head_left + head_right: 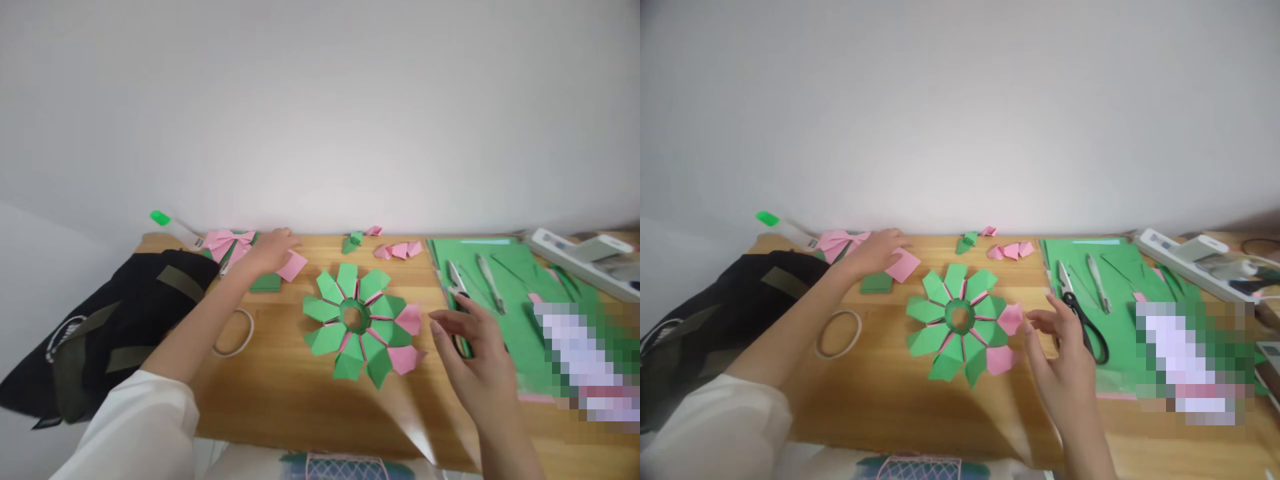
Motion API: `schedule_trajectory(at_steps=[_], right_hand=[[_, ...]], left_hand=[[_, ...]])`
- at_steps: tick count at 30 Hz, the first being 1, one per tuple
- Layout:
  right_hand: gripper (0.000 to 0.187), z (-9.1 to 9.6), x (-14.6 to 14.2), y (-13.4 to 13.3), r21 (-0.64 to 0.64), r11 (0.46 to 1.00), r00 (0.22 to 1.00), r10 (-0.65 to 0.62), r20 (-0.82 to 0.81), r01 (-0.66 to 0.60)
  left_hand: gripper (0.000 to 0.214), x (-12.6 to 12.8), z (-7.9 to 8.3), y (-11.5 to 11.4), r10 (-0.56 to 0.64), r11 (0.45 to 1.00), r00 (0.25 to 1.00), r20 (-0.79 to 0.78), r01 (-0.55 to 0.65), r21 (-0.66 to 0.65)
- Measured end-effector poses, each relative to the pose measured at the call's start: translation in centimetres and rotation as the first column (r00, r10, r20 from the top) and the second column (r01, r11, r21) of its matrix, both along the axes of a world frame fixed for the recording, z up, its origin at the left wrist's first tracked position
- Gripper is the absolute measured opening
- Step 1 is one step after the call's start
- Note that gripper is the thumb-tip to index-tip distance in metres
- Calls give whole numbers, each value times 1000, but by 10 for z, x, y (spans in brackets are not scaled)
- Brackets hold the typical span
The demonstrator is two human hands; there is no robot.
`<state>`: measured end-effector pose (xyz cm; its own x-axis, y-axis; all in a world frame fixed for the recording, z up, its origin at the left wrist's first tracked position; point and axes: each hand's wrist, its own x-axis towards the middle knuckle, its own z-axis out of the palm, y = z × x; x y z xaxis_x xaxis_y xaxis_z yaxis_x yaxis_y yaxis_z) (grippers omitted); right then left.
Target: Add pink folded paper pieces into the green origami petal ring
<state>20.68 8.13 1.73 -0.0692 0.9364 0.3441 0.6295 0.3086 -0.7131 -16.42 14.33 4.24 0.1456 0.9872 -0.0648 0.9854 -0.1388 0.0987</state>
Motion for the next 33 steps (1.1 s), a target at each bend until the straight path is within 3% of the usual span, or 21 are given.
schedule_trajectory(at_steps=[7,11,14,17,23,27,32,33], right_hand=[[48,-10,4,29,-104,994,993,-51,-106,40],[41,-25,0,54,-75,994,974,-99,-202,86],[39,-36,-2,63,-39,988,962,-155,-224,150],[38,-43,0,61,-38,987,957,-158,-244,153],[35,-41,4,55,-38,990,941,-144,-307,140],[33,-34,2,51,-28,992,925,-126,-359,124],[35,-29,3,46,-10,994,896,-100,-432,106],[35,-28,3,46,-3,994,890,-96,-446,105]], left_hand=[[35,58,10,29,-190,976,981,29,192,-102],[28,106,24,50,-251,956,966,66,258,-140],[31,145,32,67,-192,961,979,63,201,-190],[37,173,31,85,-87,956,995,52,98,-275],[37,186,14,105,84,926,996,33,-66,-371],[20,169,27,86,128,948,975,183,-67,-310],[21,144,59,19,123,964,859,498,16,-266],[22,141,64,3,135,965,802,582,27,-260]])
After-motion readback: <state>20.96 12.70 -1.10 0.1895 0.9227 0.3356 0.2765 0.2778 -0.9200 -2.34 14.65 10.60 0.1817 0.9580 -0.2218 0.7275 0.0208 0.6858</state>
